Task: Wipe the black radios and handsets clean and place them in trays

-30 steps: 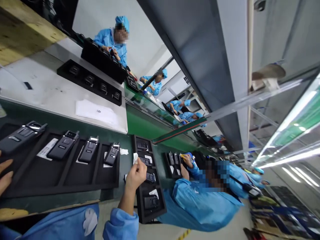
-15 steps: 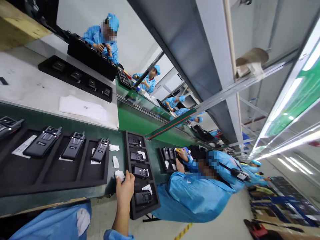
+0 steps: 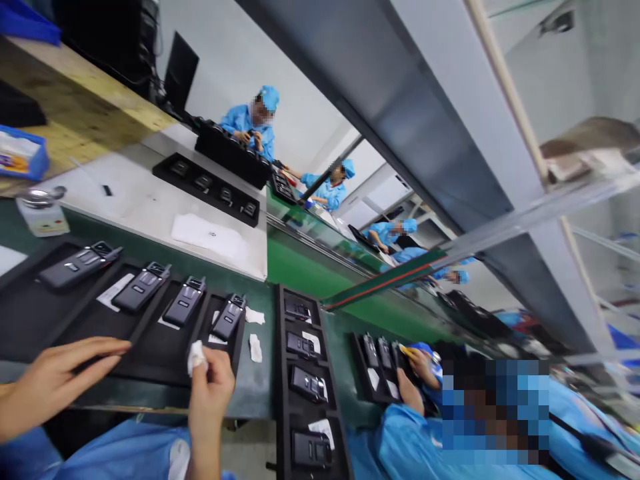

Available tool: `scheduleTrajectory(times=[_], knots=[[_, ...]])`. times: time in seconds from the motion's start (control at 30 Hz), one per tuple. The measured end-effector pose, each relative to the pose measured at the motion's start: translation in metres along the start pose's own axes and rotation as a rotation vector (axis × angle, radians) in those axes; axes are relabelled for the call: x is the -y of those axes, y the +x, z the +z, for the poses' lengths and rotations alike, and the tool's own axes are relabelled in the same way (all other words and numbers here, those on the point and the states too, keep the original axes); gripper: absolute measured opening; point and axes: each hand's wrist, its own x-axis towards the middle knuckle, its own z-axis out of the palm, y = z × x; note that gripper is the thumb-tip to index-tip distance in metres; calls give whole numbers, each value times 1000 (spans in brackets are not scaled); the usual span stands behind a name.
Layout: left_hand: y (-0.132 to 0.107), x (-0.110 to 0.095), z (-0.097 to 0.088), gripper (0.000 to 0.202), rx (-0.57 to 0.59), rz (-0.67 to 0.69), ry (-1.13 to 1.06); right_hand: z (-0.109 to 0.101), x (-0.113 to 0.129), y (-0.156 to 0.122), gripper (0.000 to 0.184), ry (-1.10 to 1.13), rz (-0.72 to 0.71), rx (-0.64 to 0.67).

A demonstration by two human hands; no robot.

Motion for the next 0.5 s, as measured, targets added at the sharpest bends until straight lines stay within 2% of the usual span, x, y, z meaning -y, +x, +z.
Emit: scheduleTrajectory(times=[0.1, 0.23, 0.4, 0.5], knots=[[6, -19, 17, 33, 192, -139, -235, 42, 35, -13, 17, 124, -87, 181], [8, -29, 17, 35, 180, -225, -452, 66, 52, -21, 21, 176, -157, 312], [-2, -27, 8, 45, 200, -314, -549, 77, 43, -22, 16, 250, 35, 369], [-6, -26, 3, 44, 228, -353, -610, 84, 36, -22, 26, 365, 198, 380]])
